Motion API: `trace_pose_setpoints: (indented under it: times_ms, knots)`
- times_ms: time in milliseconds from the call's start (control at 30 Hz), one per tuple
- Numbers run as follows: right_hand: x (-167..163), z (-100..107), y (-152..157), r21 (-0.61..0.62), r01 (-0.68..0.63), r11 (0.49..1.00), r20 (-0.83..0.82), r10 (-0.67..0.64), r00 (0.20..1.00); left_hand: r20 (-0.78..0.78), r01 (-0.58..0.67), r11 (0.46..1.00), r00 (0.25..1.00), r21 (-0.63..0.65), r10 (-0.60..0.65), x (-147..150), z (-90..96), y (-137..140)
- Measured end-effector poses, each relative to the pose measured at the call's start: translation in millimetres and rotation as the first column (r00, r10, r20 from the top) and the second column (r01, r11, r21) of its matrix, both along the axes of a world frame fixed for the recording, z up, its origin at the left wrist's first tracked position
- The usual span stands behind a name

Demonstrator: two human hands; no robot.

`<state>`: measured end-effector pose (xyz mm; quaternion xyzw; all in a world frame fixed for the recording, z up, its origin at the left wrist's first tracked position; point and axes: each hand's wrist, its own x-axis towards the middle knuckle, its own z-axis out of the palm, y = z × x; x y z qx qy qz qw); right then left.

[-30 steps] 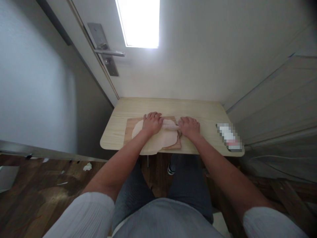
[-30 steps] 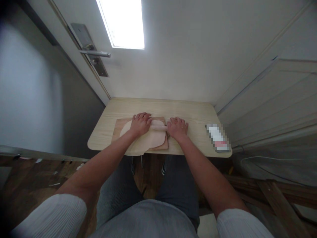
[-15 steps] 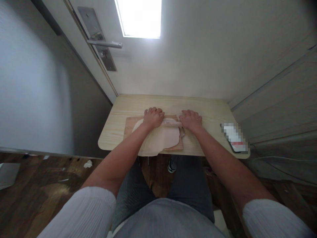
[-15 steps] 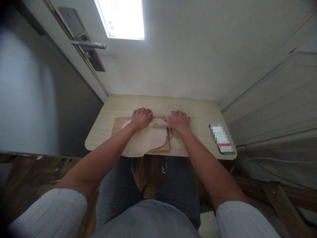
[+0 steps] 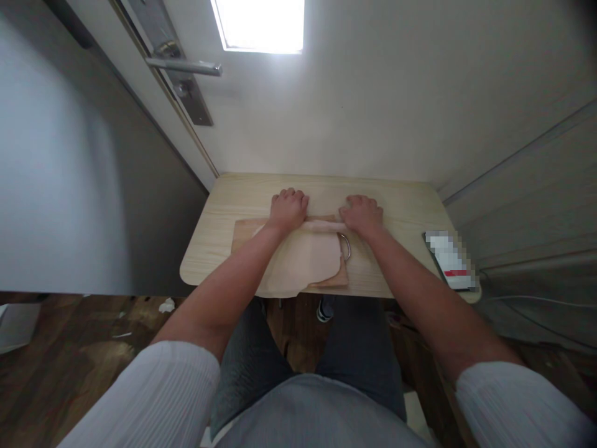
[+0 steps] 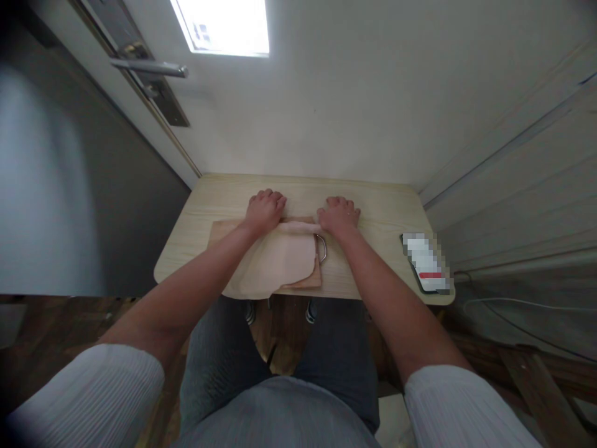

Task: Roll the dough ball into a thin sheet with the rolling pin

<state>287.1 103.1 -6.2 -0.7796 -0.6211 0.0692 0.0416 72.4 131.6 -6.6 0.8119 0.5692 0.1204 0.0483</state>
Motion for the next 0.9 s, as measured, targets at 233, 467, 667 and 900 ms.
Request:
trace_pose_setpoints:
  times_ms: [233, 467, 667, 900]
  knots:
    - [1, -3, 15, 0.042, 0.012, 0.999, 0.019, -0.013, 1.000, 0.003, -0.048, 0.997, 0.999, 0.067, 0.048, 4, 3.4, 8]
    - [3, -5, 29, 0.078, 0.023, 0.997, 0.024, -0.025, 0.999, -0.001, -0.053, 0.989, 0.999, 0.136, 0.054, 6, 2.3, 19]
    - [6, -9, 38, 0.135, 0.018, 0.991, 0.016, -0.020, 1.000, 0.002, -0.047, 0.990, 0.999, 0.131, 0.047, 8, 2.8, 25]
    - [6, -10, 37, 0.173, 0.036, 0.984, -0.003, -0.036, 0.999, 0.010, -0.053, 0.989, 0.999, 0.136, 0.052, 9, 5.3, 23]
